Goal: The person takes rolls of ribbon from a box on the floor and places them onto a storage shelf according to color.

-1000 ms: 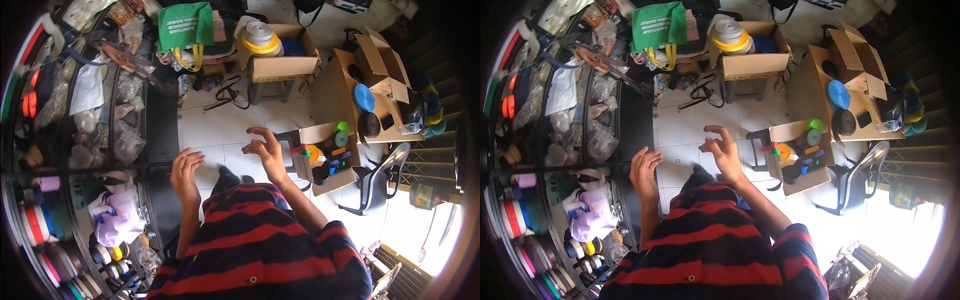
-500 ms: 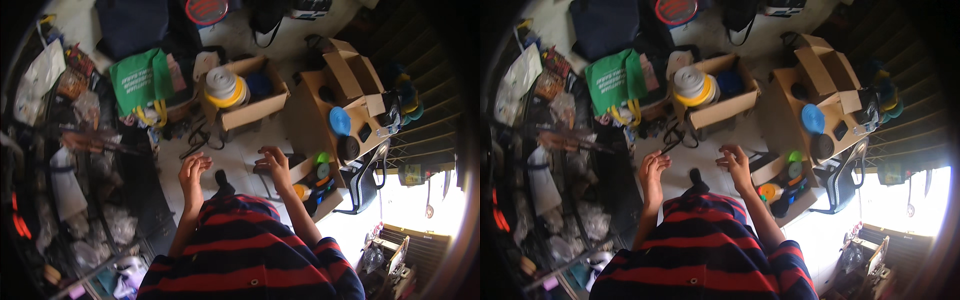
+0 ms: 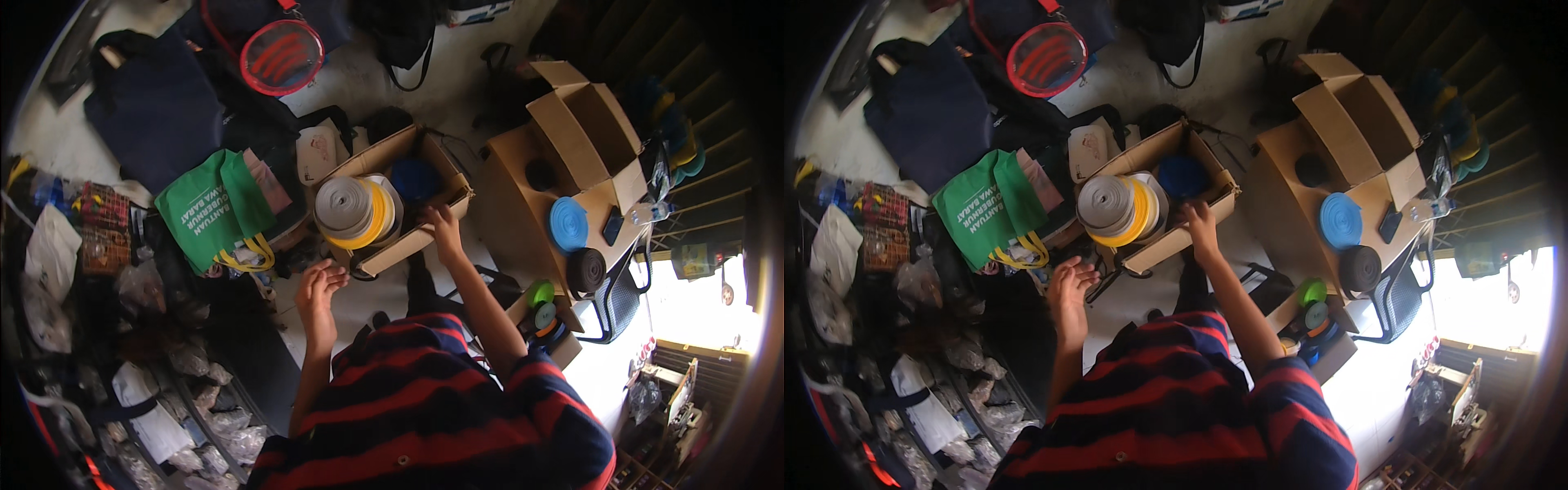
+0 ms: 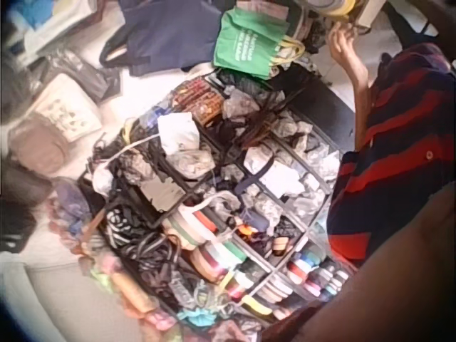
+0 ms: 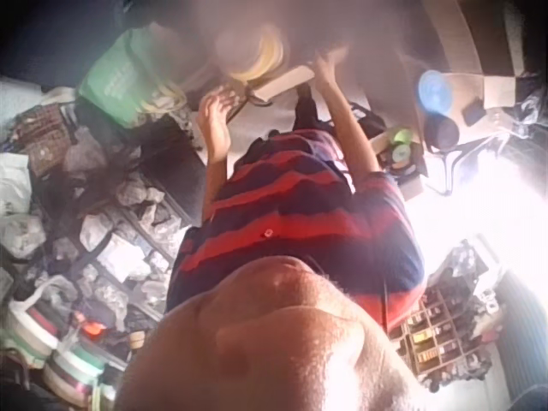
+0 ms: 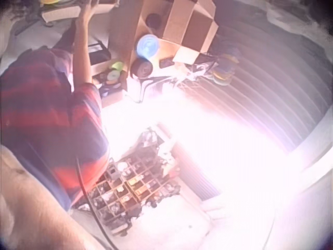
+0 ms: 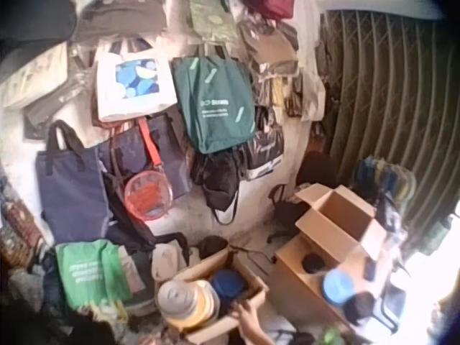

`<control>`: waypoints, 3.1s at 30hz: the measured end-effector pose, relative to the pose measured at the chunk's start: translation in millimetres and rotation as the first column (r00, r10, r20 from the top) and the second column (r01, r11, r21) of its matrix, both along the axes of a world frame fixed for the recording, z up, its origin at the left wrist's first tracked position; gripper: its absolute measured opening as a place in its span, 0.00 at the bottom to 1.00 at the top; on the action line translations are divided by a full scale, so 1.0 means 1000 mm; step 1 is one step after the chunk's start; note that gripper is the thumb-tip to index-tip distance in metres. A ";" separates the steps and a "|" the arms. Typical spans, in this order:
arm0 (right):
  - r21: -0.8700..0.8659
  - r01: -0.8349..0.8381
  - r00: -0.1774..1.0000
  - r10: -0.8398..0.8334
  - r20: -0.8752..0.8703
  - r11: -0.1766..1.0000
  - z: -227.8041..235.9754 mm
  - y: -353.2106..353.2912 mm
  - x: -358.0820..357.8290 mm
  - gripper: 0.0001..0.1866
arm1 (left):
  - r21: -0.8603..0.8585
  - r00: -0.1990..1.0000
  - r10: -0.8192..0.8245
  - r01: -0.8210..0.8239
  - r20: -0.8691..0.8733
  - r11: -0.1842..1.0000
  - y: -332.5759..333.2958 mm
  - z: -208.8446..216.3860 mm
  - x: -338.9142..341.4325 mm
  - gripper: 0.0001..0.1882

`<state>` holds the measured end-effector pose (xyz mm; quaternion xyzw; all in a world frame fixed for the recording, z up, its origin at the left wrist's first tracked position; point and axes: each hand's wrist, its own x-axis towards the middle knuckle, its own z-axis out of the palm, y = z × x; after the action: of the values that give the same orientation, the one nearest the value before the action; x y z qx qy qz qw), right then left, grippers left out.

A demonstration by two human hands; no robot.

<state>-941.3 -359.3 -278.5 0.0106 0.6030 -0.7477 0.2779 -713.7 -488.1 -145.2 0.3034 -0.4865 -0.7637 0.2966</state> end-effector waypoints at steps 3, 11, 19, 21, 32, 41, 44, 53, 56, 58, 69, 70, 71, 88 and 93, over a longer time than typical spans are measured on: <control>0.259 0.159 0.965 -0.205 0.164 0.953 -0.077 -0.037 -0.073 0.22 | 0.002 0.989 0.090 -0.090 0.115 0.996 -0.023 -0.006 -0.018 0.16; 0.549 0.157 0.854 -0.392 0.343 0.821 -0.207 -0.081 -0.140 0.33 | -0.059 0.919 0.224 -0.217 0.325 0.975 -0.032 -0.001 -0.086 0.18; 0.435 0.183 0.871 -0.351 0.345 0.882 -0.203 -0.083 -0.147 0.47 | -0.030 0.870 0.309 -0.323 0.383 0.946 -0.034 -0.009 -0.106 0.17; 0.407 0.188 0.941 -0.282 0.185 0.894 -0.196 -0.085 -0.147 0.46 | -0.025 0.877 0.317 -0.331 0.362 0.943 -0.038 -0.009 -0.116 0.17; 0.316 -0.133 0.913 0.239 -0.329 0.940 -0.021 -0.074 -0.173 0.30 | -0.178 0.939 0.163 -0.112 0.301 0.978 -0.069 -0.010 -0.157 0.14; -0.109 -0.502 0.851 0.467 -0.241 0.858 0.108 -0.117 -0.140 0.26 | -0.265 0.959 0.137 -0.069 0.248 0.962 -0.083 0.010 -0.190 0.36; -0.289 -0.584 0.805 0.586 -0.090 0.758 0.118 -0.137 -0.128 0.22 | -0.187 0.974 0.208 -0.188 0.094 0.964 -0.088 0.021 -0.163 0.37; -0.320 -0.829 0.521 0.841 -0.145 0.458 0.115 -0.163 -0.039 0.30 | -0.200 0.840 0.534 -0.509 0.096 0.837 -0.042 0.003 -0.045 0.37; -0.321 -0.885 0.417 0.881 -0.225 0.337 0.144 -0.183 0.001 0.30 | -0.179 0.772 0.636 -0.628 -0.016 0.758 -0.034 0.026 -0.007 0.37; -0.325 -0.905 0.361 0.901 -0.241 0.275 0.157 -0.182 0.040 0.30 | -0.161 0.712 0.689 -0.702 -0.132 0.694 -0.022 0.040 0.020 0.36; 0.065 -0.997 -0.078 0.722 -0.688 -0.046 0.189 -0.141 0.264 0.22 | -0.194 0.186 0.970 -0.969 -0.159 0.154 0.103 0.089 0.221 0.29; 0.086 -0.994 -0.111 0.705 -0.700 -0.071 0.192 -0.133 0.284 0.21 | -0.177 0.126 0.978 -0.980 -0.169 0.095 0.118 0.088 0.236 0.29; 0.109 -0.989 -0.146 0.686 -0.713 -0.098 0.195 -0.127 0.304 0.20 | -0.156 0.062 0.982 -0.987 -0.179 0.034 0.132 0.087 0.249 0.30; -0.378 -0.716 -0.529 0.810 -0.252 -0.586 0.183 -0.006 0.540 0.38 | -0.252 -0.505 0.862 -0.831 -0.036 -0.497 0.261 0.071 0.340 0.30; -0.306 -0.560 -0.675 0.639 -0.369 -0.769 0.180 -0.025 0.599 0.36 | -0.349 -0.471 0.867 -0.795 -0.162 -0.497 0.286 0.110 0.407 0.33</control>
<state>-342.0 -384.3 -98.8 -0.5479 0.0106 -0.1321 0.8260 -307.1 -202.1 -35.3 0.6010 -0.1359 -0.0087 0.7876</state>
